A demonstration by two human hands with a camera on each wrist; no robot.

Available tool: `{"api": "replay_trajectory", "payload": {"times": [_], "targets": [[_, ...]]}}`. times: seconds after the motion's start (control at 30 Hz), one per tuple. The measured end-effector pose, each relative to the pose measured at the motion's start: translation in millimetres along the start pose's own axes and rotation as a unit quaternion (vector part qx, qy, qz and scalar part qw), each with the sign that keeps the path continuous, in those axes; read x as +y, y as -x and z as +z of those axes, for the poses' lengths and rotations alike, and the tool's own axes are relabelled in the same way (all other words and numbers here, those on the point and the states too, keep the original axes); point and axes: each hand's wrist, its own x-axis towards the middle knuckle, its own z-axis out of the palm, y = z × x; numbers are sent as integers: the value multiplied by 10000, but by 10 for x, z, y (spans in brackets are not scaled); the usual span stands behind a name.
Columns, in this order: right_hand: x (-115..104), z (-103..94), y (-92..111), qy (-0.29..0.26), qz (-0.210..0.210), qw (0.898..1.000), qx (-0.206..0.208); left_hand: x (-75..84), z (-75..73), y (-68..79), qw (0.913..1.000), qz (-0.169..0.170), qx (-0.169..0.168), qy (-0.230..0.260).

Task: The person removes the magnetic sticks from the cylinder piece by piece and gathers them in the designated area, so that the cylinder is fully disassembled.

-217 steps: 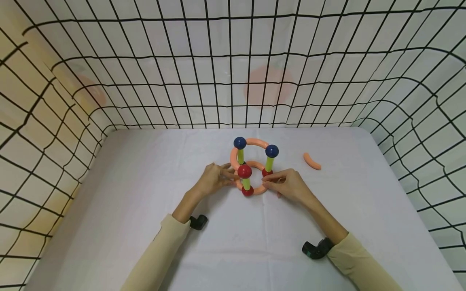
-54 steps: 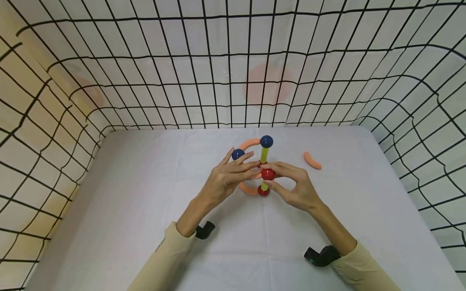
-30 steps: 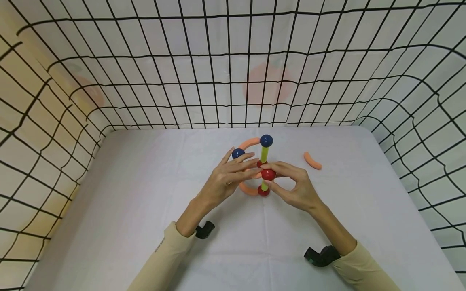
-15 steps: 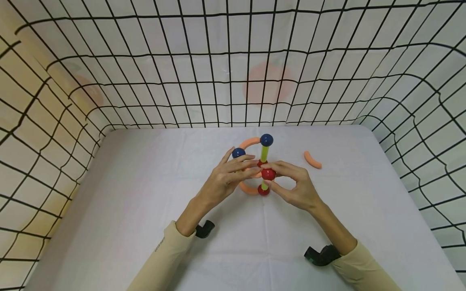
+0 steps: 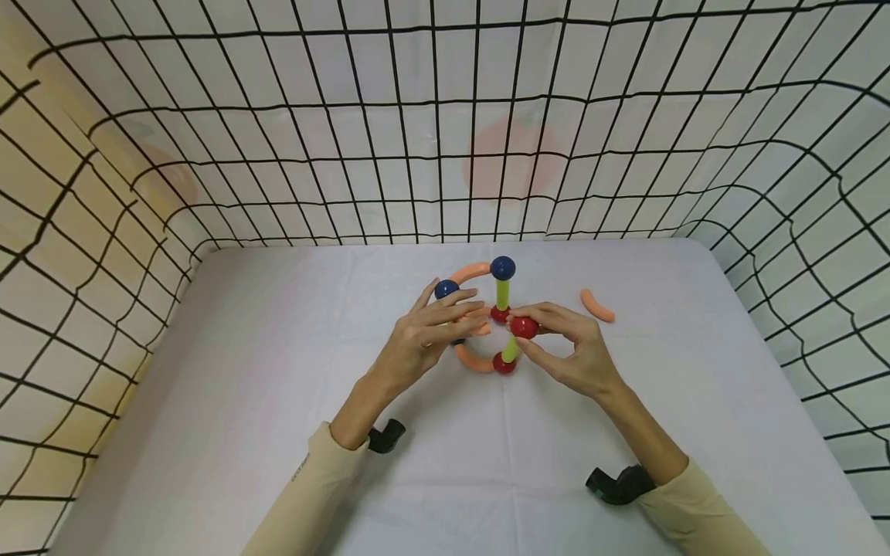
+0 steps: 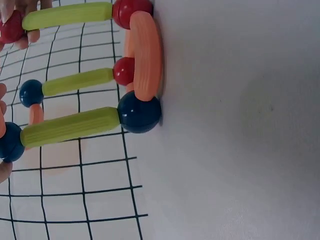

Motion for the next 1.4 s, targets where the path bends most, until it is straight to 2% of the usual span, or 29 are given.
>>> {"api": "replay_trajectory", "payload": {"times": [0.3,0.77,1.4], "targets": [[-30,42,-1,95,213,9997,-114,12,-6,5,9999,-26,-151,42],[-41,57,4,305,216,9992,-122,2,-10,-8,9998,5,-218,40],[-44,57,0,305,315,9989,-186,7,-13,-15,9996,-8,-288,2]]}}
